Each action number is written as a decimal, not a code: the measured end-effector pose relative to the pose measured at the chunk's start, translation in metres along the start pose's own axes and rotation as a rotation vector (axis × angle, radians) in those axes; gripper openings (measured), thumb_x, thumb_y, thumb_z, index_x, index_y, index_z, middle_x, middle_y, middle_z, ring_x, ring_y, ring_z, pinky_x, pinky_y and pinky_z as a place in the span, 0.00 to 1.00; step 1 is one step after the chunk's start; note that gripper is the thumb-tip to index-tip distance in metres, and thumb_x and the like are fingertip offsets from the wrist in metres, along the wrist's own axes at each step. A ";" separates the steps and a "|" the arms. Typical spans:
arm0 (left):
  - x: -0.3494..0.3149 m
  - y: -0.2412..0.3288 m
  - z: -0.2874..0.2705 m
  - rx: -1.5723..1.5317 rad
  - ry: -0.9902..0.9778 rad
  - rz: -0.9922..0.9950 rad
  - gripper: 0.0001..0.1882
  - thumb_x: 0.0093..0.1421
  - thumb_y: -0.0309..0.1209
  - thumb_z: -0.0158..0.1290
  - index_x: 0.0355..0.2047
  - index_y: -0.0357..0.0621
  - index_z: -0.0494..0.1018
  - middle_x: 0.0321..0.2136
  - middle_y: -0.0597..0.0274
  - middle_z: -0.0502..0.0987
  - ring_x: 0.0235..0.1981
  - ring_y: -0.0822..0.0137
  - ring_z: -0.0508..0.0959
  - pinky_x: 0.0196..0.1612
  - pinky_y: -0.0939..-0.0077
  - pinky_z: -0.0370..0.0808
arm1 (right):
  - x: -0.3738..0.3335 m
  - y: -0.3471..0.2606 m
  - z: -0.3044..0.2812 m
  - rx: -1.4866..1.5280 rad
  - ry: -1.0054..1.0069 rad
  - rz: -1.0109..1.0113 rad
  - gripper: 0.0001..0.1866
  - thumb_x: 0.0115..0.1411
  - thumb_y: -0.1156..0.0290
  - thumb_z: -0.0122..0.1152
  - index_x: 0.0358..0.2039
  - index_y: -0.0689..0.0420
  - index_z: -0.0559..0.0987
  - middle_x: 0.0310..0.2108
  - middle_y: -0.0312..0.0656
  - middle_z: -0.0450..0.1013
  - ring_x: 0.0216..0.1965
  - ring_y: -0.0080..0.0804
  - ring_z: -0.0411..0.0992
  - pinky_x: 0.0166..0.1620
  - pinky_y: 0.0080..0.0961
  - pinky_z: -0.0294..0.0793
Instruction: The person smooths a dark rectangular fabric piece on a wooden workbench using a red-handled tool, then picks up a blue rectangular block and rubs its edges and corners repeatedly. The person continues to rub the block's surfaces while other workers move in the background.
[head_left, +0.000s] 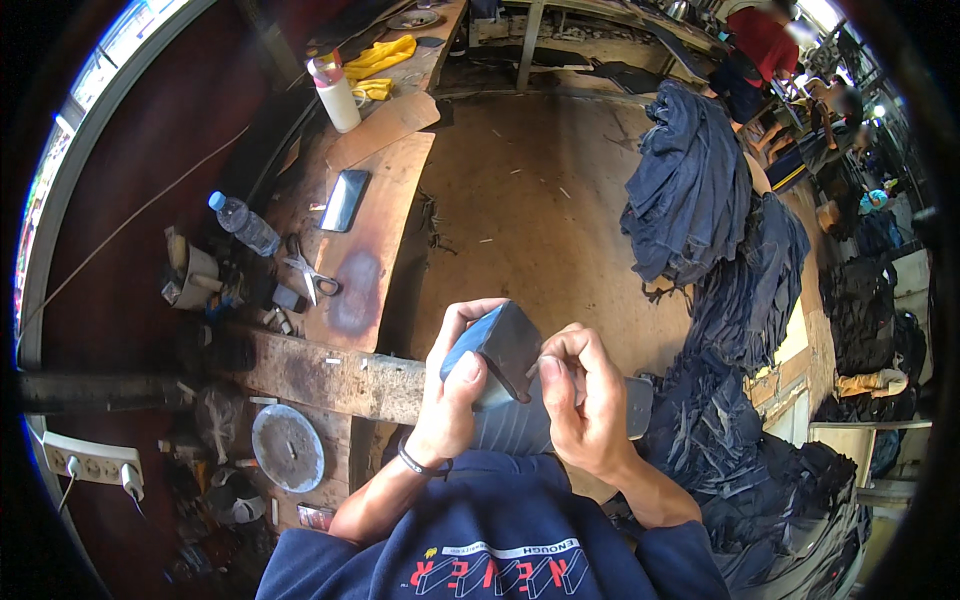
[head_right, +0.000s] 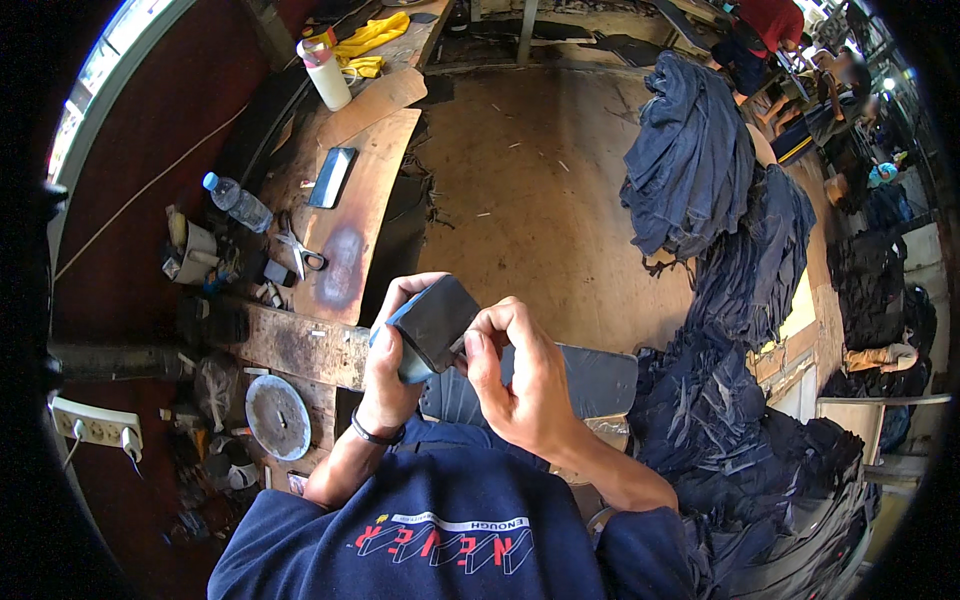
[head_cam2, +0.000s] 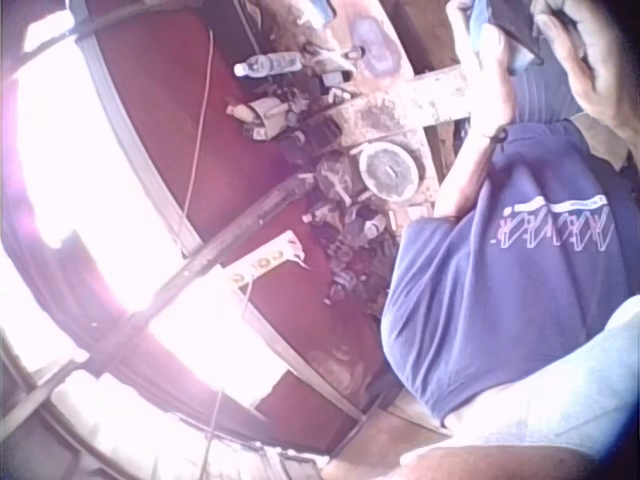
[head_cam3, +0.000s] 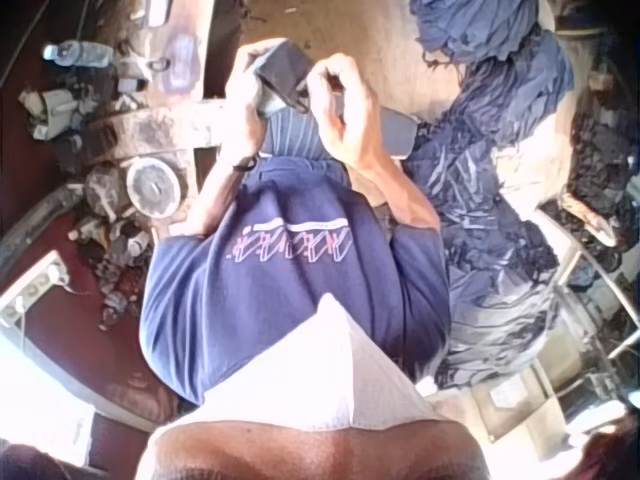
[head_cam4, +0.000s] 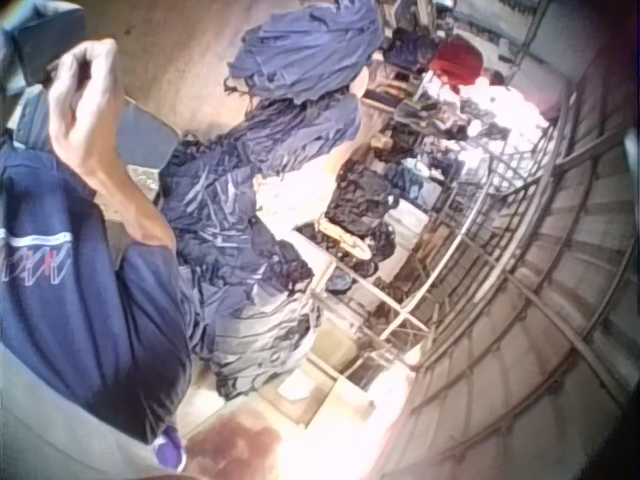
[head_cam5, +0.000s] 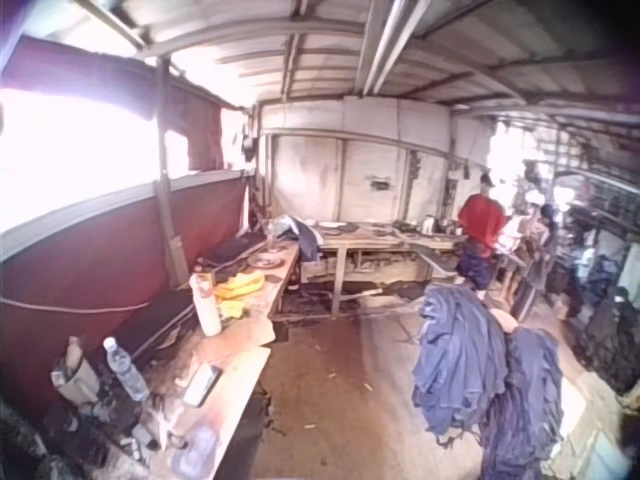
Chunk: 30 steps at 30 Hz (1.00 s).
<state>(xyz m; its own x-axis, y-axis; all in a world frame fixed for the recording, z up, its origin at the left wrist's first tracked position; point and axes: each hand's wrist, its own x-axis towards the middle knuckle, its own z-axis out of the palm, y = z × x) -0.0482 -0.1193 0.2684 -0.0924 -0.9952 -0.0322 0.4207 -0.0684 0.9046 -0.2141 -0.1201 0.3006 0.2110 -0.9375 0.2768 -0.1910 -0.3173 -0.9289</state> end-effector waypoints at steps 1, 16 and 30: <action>0.000 -0.001 -0.001 -0.028 -0.009 0.010 0.46 0.62 0.64 0.56 0.63 0.34 0.64 0.48 0.53 0.77 0.46 0.66 0.81 0.45 0.71 0.81 | 0.000 0.001 0.000 0.014 0.009 0.015 0.04 0.71 0.77 0.56 0.39 0.63 0.71 0.31 0.43 0.72 0.27 0.28 0.74 0.33 0.28 0.74; 0.002 0.001 -0.001 -0.141 -0.033 -0.040 0.49 0.59 0.68 0.58 0.63 0.39 0.63 0.50 0.53 0.75 0.45 0.66 0.82 0.39 0.69 0.86 | -0.003 0.009 -0.005 0.293 0.001 0.057 0.10 0.78 0.71 0.47 0.42 0.64 0.75 0.39 0.42 0.74 0.34 0.23 0.69 0.40 0.23 0.70; 0.001 0.006 0.002 -0.026 0.052 -0.004 0.51 0.55 0.68 0.61 0.62 0.37 0.65 0.51 0.55 0.74 0.53 0.64 0.78 0.56 0.68 0.76 | 0.004 -0.002 -0.015 0.042 -0.001 -0.133 0.15 0.64 0.76 0.70 0.52 0.61 0.83 0.42 0.44 0.80 0.40 0.28 0.79 0.43 0.26 0.79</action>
<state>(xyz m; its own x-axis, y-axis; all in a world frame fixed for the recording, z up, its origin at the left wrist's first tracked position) -0.0471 -0.1201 0.2749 -0.0471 -0.9971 -0.0590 0.4438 -0.0738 0.8931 -0.2271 -0.1252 0.3077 0.2324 -0.8876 0.3977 -0.1215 -0.4322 -0.8936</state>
